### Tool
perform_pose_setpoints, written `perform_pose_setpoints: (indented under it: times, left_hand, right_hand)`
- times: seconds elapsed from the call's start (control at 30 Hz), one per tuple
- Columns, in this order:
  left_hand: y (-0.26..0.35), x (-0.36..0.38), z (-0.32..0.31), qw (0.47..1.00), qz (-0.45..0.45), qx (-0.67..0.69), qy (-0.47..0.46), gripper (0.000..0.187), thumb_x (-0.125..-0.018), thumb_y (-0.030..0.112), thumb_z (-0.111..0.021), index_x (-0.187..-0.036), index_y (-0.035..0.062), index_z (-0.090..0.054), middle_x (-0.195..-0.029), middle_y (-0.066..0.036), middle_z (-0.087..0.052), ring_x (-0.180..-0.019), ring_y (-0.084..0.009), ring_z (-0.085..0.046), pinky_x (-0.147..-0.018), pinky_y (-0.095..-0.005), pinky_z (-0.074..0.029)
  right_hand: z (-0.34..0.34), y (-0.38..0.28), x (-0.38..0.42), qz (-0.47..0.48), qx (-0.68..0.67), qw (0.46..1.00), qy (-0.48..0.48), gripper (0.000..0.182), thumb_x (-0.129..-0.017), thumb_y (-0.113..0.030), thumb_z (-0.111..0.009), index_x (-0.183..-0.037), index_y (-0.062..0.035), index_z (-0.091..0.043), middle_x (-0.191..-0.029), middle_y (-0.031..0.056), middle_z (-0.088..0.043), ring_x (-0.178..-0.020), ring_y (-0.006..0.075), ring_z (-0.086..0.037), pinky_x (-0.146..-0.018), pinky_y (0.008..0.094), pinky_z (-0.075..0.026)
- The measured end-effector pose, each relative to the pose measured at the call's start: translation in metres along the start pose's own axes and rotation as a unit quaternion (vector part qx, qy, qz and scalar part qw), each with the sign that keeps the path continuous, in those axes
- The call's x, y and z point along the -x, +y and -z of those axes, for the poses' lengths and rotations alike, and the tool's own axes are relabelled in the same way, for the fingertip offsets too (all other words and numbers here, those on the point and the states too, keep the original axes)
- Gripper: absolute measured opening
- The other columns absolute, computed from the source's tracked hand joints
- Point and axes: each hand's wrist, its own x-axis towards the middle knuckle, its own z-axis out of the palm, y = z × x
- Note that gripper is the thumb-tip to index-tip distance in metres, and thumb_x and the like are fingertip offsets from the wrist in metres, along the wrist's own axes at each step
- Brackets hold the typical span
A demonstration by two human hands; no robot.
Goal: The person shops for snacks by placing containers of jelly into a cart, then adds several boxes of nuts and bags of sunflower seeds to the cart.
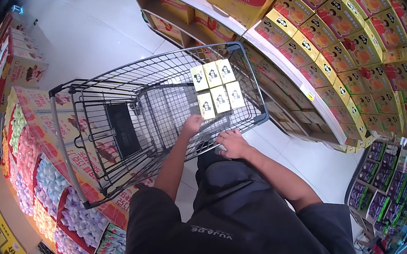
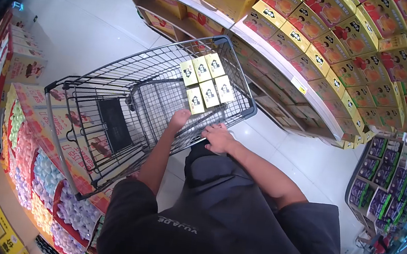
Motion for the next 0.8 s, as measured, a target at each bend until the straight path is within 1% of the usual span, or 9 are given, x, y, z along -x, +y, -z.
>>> perform_pose_setpoints:
  times: [0.1,0.17,0.23,0.3,0.37,0.43,0.5,0.63,0.8]
  left_hand:
    - [0.042,0.065,0.032,0.988,0.049,-0.132,-0.064,0.043,-0.09,0.041,-0.057,-0.1,0.0013,-0.067,-0.101,-0.022,-0.067,-0.098,-0.0385,-0.063,-0.085,-0.0409,-0.049]
    - [0.075,0.115,0.039,0.961,0.029,-0.273,-0.033,0.055,-0.091,0.052,-0.047,-0.098,0.0024,-0.068,-0.1,-0.023,-0.067,-0.098,-0.0401,-0.063,-0.087,-0.0447,-0.048]
    - [0.094,0.149,0.034,0.941,0.131,-0.312,0.0,0.059,-0.092,0.055,-0.039,-0.097,0.0045,-0.069,-0.099,-0.023,-0.068,-0.098,-0.0391,-0.064,-0.089,-0.0471,-0.047]
    - [0.099,0.163,0.028,0.93,0.146,-0.336,0.039,0.056,-0.092,0.052,-0.038,-0.097,0.0058,-0.07,-0.1,-0.022,-0.068,-0.098,-0.0383,-0.064,-0.089,-0.0475,-0.047]
    - [0.104,0.166,0.024,0.917,0.163,-0.357,0.072,0.054,-0.092,0.048,-0.037,-0.097,0.0071,-0.071,-0.1,-0.022,-0.068,-0.098,-0.0375,-0.064,-0.09,-0.048,-0.047]
    - [0.109,0.161,0.021,0.9,0.208,-0.373,0.085,0.047,-0.088,0.04,-0.038,-0.098,0.0091,-0.072,-0.103,-0.021,-0.068,-0.101,-0.036,-0.064,-0.09,-0.0464,-0.048]
    - [0.117,0.161,0.021,0.901,0.209,-0.37,0.087,0.046,-0.086,0.038,-0.039,-0.098,0.0094,-0.072,-0.103,-0.02,-0.068,-0.1,-0.0356,-0.064,-0.09,-0.046,-0.049]
    - [0.117,0.162,0.022,0.898,0.213,-0.376,0.084,0.045,-0.084,0.037,-0.04,-0.099,0.0106,-0.073,-0.105,-0.018,-0.068,-0.101,-0.0345,-0.064,-0.089,-0.0446,-0.049]
    - [0.117,0.157,0.037,0.892,0.235,-0.382,0.056,0.045,-0.083,0.038,-0.04,-0.101,0.013,-0.073,-0.108,-0.017,-0.068,-0.104,-0.0335,-0.064,-0.092,-0.0443,-0.049]
  right_hand:
    - [0.002,0.013,-0.002,0.053,-0.01,0.999,0.0,0.048,-0.074,-0.027,-0.071,-0.118,-0.0106,-0.058,-0.115,0.0094,-0.056,-0.115,0.0266,-0.051,-0.098,0.0442,-0.033]
    - [-0.001,0.027,-0.003,0.09,-0.022,0.996,0.001,0.05,-0.073,-0.023,-0.07,-0.12,-0.0101,-0.056,-0.117,0.0098,-0.056,-0.117,0.0267,-0.051,-0.099,0.045,-0.034]
    - [0.001,0.042,-0.002,0.138,-0.14,0.979,0.043,0.051,-0.073,-0.02,-0.07,-0.121,-0.0097,-0.055,-0.119,0.0103,-0.056,-0.12,0.0268,-0.05,-0.102,0.0474,-0.033]
    - [0.012,0.059,0.004,0.152,-0.099,0.982,0.047,0.051,-0.074,-0.02,-0.069,-0.121,-0.0094,-0.054,-0.12,0.0105,-0.056,-0.122,0.0268,-0.049,-0.106,0.0487,-0.032]
    - [0.023,0.091,0.016,0.059,0.065,0.993,0.083,0.048,-0.074,-0.02,-0.069,-0.12,-0.0106,-0.057,-0.117,0.0105,-0.06,-0.12,0.0264,-0.052,-0.109,0.0481,-0.031]
    - [0.033,0.129,0.017,0.004,0.166,0.986,-0.007,0.044,-0.074,-0.022,-0.069,-0.116,-0.0122,-0.061,-0.113,0.0092,-0.063,-0.116,0.0257,-0.055,-0.111,0.0474,-0.028]
    - [0.034,0.144,0.01,0.066,0.179,0.981,-0.033,0.034,-0.076,-0.024,-0.064,-0.108,-0.0128,-0.066,-0.105,0.0111,-0.068,-0.107,0.0274,-0.062,-0.105,0.0479,-0.037]
    - [0.042,0.129,-0.013,0.014,0.183,0.97,-0.163,0.038,-0.075,-0.03,-0.059,-0.109,-0.0142,-0.066,-0.102,0.014,-0.07,-0.101,0.0305,-0.066,-0.084,0.0441,-0.051]
    - [0.044,0.128,-0.022,0.063,0.145,0.97,-0.183,0.048,-0.077,-0.029,-0.058,-0.124,-0.0194,-0.061,-0.109,0.0144,-0.068,-0.104,0.0329,-0.063,-0.09,0.0455,-0.05]
